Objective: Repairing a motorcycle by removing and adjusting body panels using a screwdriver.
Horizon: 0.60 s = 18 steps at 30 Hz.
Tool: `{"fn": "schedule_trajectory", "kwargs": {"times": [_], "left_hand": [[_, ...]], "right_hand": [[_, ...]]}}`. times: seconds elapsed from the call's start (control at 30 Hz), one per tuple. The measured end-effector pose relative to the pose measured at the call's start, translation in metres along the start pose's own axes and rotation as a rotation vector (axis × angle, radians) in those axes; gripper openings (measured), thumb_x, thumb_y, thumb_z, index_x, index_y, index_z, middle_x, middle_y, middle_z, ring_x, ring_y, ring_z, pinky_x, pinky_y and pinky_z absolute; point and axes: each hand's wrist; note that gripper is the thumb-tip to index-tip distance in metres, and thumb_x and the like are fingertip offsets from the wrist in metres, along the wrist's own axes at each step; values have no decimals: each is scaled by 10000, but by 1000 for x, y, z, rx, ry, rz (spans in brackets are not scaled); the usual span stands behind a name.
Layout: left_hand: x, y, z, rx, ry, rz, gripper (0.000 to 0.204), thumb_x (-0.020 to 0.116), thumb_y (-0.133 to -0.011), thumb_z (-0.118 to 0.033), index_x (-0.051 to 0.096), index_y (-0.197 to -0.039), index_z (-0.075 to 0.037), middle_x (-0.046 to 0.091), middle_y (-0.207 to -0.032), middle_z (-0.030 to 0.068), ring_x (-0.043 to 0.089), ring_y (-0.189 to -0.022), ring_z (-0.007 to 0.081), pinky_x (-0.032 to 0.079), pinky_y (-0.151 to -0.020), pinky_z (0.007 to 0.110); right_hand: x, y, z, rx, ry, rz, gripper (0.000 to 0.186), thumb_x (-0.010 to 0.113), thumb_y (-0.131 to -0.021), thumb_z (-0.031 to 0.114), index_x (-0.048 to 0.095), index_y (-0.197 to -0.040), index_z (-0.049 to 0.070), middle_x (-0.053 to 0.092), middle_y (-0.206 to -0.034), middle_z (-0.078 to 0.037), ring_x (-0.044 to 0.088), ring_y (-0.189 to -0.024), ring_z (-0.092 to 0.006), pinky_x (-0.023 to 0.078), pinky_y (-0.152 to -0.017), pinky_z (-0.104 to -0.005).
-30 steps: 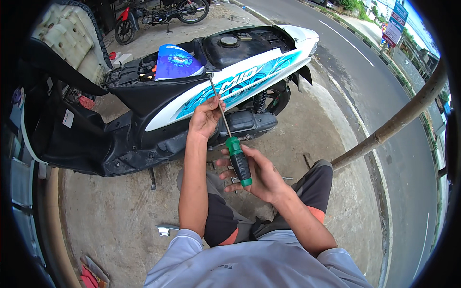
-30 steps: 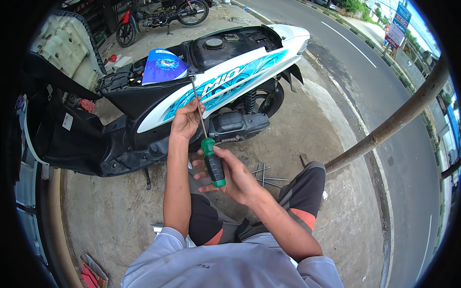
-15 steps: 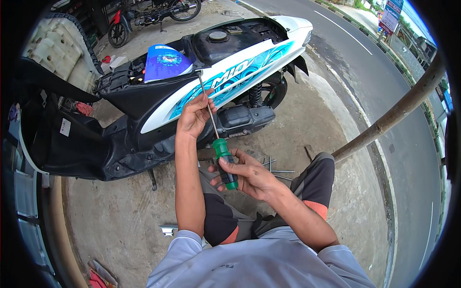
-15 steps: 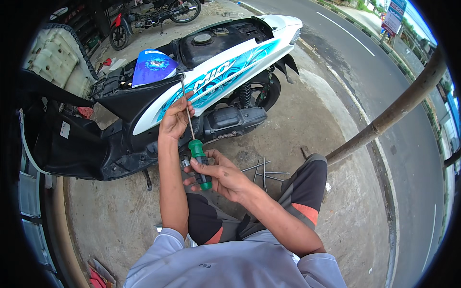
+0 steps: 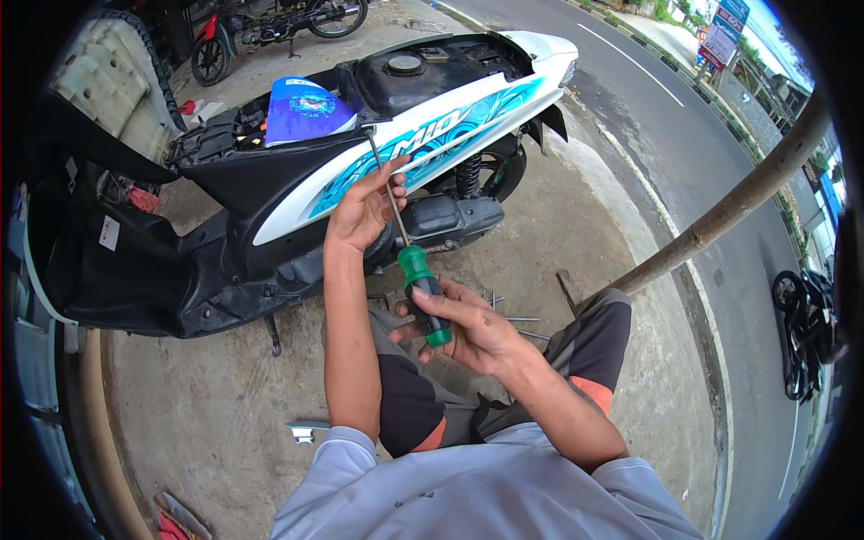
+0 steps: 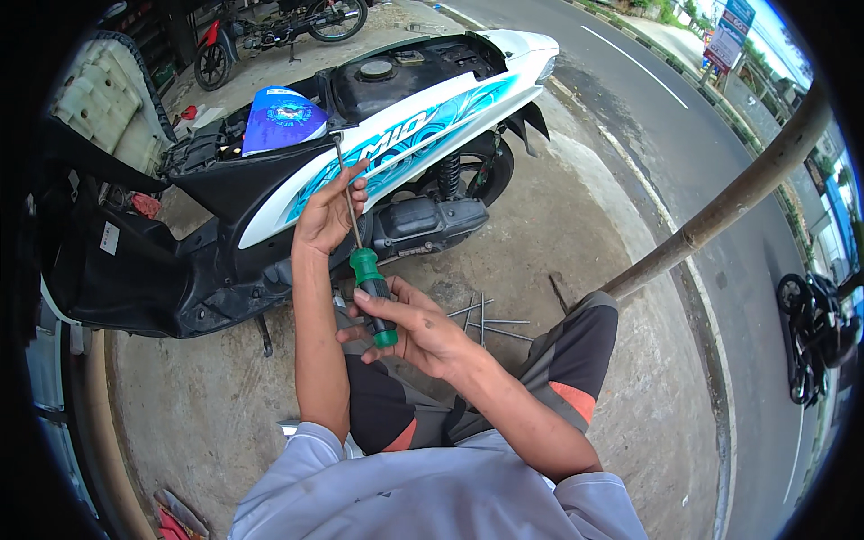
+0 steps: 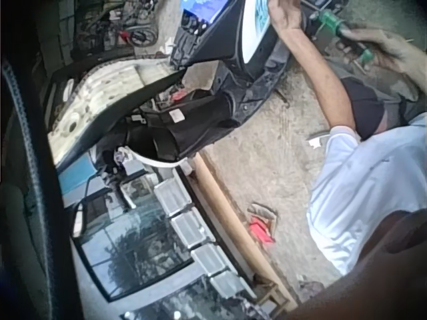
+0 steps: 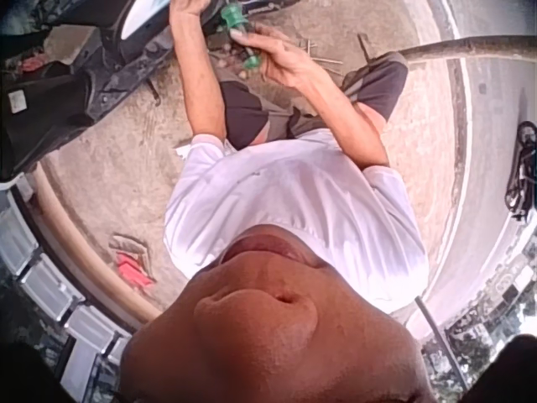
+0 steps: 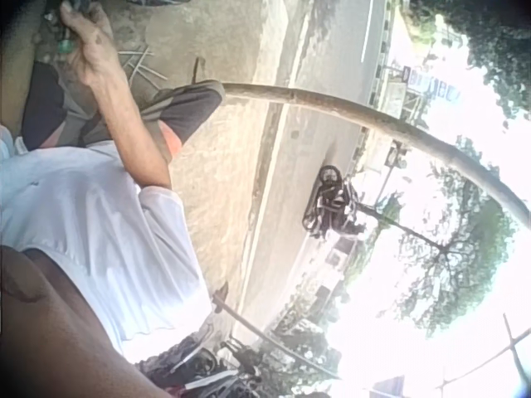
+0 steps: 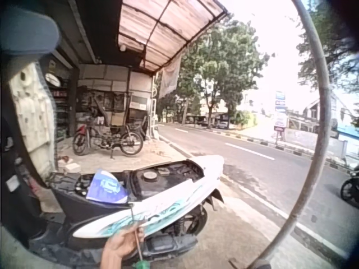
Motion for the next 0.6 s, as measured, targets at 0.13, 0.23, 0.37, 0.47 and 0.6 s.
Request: {"fn": "schedule_trajectory", "kwargs": {"times": [0.13, 0.23, 0.37, 0.47, 0.6], "left_hand": [[-5, -1, 2, 18, -78, -96, 394, 513, -869, -56, 465, -1252, 25, 584, -844, 66, 605, -753, 144, 528, -680, 232], [-3, 2, 0, 85, 79, -23, 405, 468, -866, -7, 432, -1263, 57, 588, -869, 92, 607, -777, 149, 530, -705, 233], [11, 4, -1, 119, 132, -6, 424, 402, -893, -8, 354, -1305, 78, 568, -1023, 150, 602, -854, 170, 523, -780, 241], [25, 5, -3, 134, 72, -14, 416, 405, -922, -63, 343, -1309, 76, 524, -1153, 184, 597, -894, 187, 513, -833, 261], [3, 6, -2, -73, 14, 115, 454, 515, -907, -164, 391, -1265, 86, 566, -1033, 140, 603, -862, 183, 528, -806, 297]], "right_hand": [[2, -3, 3, 3, 77, -70, 360, 496, -911, 178, 372, -1215, 31, 440, -1286, -228, 571, -1016, -325, 515, -741, -449], [8, 12, 17, 118, -168, 243, 567, 445, -898, 136, 206, -1395, 2, 434, -1292, -240, 499, -1144, -295, 477, -851, -389], [-5, 6, 13, 49, 251, 186, 577, 516, -891, 216, 281, -1355, -33, 493, -1241, -183, 530, -1072, -199, 465, -811, -357], [-14, -6, 6, 15, 175, 225, 584, 553, -883, 241, 310, -1339, -33, 543, -1133, -120, 538, -1014, -169, 457, -801, -361], [0, -11, 1, -75, 25, 102, 407, 552, -892, 305, 431, -1184, 49, 541, -1017, -77, 547, -990, -167, 474, -800, -409]]}}
Point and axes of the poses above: each hand's wrist, its own y-axis away from the middle knuckle, its own x-axis out of the palm, z = x × y
